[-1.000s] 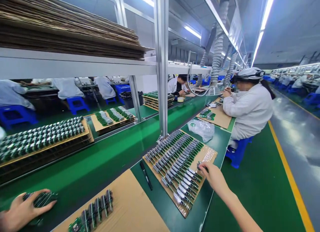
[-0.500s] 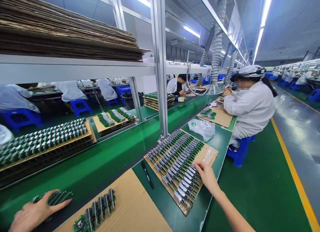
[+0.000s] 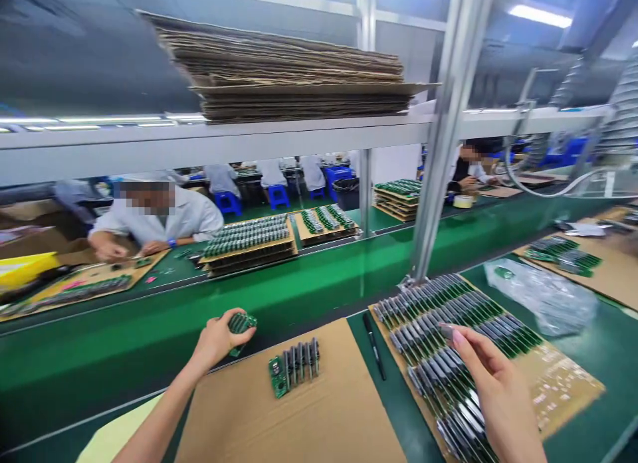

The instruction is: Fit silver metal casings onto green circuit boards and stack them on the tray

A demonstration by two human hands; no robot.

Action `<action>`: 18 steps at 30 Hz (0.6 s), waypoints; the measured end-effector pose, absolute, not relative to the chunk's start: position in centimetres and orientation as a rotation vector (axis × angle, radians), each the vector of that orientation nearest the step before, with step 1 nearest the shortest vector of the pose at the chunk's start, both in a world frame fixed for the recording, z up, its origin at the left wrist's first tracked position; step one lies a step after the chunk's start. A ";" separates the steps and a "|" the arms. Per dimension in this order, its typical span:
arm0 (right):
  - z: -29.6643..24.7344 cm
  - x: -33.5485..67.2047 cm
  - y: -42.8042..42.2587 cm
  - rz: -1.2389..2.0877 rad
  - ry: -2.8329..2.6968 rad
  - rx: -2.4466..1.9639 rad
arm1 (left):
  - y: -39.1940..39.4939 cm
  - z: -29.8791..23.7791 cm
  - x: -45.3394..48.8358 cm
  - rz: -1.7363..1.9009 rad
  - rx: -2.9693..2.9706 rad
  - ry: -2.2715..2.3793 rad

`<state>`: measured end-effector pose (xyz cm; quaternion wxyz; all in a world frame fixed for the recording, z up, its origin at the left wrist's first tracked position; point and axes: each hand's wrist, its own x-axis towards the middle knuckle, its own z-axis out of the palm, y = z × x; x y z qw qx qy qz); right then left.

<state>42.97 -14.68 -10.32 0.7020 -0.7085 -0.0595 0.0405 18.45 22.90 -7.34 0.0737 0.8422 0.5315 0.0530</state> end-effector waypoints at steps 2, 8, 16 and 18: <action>-7.9 41.0 -11.9 0.195 -0.259 -1.509 | 19.6 -7.7 16.9 0.094 2.525 1.675; -0.8 34.4 -5.7 0.530 -0.661 -1.329 | 11.7 -10.4 15.1 -0.005 2.542 1.715; 1.6 30.9 -3.2 0.564 -0.847 -1.142 | 11.9 -11.2 12.3 0.264 2.447 1.602; 0.9 31.8 -3.2 0.590 -0.904 -1.173 | 13.6 -11.0 11.8 0.339 2.354 1.656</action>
